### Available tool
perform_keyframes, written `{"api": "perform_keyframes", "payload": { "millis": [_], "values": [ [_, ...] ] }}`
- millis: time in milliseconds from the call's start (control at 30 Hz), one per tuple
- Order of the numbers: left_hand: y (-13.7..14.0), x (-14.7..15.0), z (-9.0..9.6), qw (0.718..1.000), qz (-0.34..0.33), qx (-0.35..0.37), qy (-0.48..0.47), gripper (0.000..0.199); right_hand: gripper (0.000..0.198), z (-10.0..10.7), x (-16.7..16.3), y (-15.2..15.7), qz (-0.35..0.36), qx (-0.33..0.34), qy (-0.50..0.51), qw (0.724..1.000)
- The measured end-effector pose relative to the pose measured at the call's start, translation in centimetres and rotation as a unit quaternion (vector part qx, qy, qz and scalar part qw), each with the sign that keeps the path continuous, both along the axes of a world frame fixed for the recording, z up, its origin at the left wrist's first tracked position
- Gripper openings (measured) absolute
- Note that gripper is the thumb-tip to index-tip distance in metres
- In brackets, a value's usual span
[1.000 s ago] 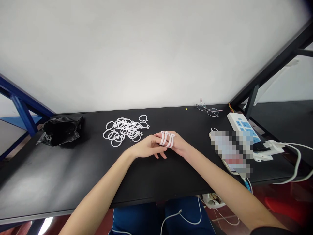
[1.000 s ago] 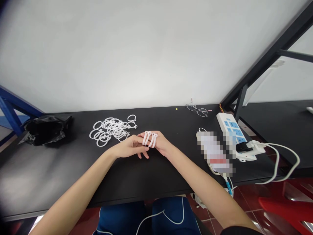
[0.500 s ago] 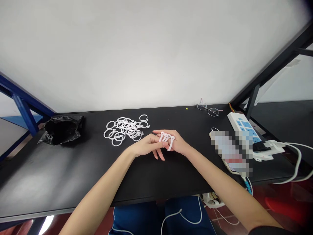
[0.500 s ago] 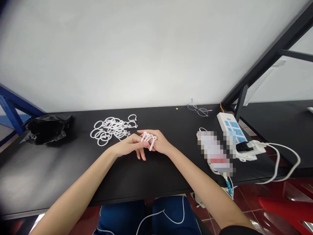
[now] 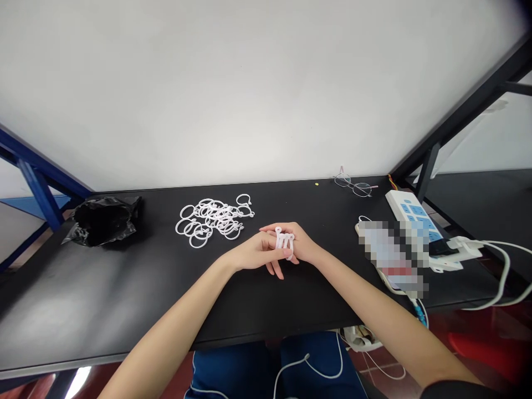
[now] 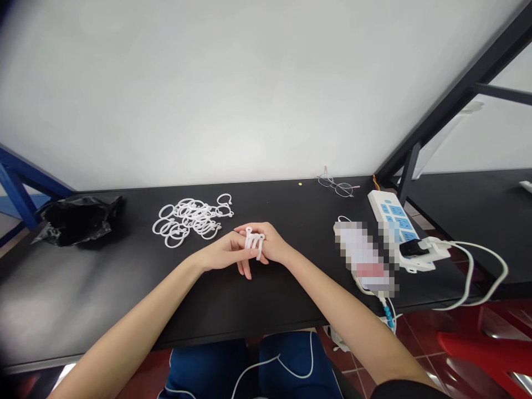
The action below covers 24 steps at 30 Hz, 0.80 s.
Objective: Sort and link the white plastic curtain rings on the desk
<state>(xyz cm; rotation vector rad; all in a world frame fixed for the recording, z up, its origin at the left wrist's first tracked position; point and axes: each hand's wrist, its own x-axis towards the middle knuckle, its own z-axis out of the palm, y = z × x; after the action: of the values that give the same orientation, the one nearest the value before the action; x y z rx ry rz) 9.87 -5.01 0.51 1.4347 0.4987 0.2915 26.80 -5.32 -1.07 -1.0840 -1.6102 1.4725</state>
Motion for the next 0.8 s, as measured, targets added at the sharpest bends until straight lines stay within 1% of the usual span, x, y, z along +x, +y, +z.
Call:
{"api": "perform_keyframes", "payload": {
  "millis": [67,133,267,400,467,533,600,633,700,767,800],
  "values": [
    [-0.3,0.3,0.0,1.000,0.018,-0.002,-0.008,0.044,0.026,0.2,0.1,0.0,-0.004,-0.002,-0.007,1.000],
    [-0.6,0.5,0.2,0.999,0.040,0.006,-0.019,0.047,0.023,0.6,0.3,0.0,0.005,-0.015,0.011,1.000],
    [-1.4,0.9,0.8,0.994,0.080,0.044,-0.055,0.047,0.042,1.6,0.8,-0.1,0.059,-0.041,0.041,0.997],
    [-1.7,1.0,0.9,0.991,0.094,0.077,-0.059,0.045,0.040,1.9,1.0,0.0,0.086,-0.043,0.052,0.994],
    [-1.6,1.0,0.6,0.990,0.106,0.054,-0.072,0.043,0.035,1.5,1.2,0.2,0.067,-0.003,0.038,0.997],
    [-1.3,1.1,0.2,0.987,0.132,0.002,-0.090,0.043,0.026,0.8,1.4,0.4,0.007,0.085,-0.011,0.996],
    [-0.9,1.2,-0.1,0.982,0.159,-0.052,-0.090,0.043,0.024,0.2,1.7,0.5,-0.051,0.187,-0.080,0.978],
    [-0.8,1.2,-0.2,0.980,0.166,-0.071,-0.081,0.042,0.025,0.0,1.8,0.5,-0.058,0.224,-0.110,0.967],
    [-0.6,1.1,-0.2,0.980,0.168,-0.088,-0.066,0.042,0.030,-0.4,2.0,0.4,-0.031,0.260,-0.155,0.953],
    [-0.5,1.0,0.0,0.981,0.155,-0.097,-0.064,0.048,0.036,-0.7,2.0,0.3,0.001,0.267,-0.174,0.948],
    [-0.5,1.0,0.1,0.982,0.148,-0.100,-0.066,0.052,0.039,-0.7,2.0,0.2,0.006,0.265,-0.175,0.948]
  ]
}}
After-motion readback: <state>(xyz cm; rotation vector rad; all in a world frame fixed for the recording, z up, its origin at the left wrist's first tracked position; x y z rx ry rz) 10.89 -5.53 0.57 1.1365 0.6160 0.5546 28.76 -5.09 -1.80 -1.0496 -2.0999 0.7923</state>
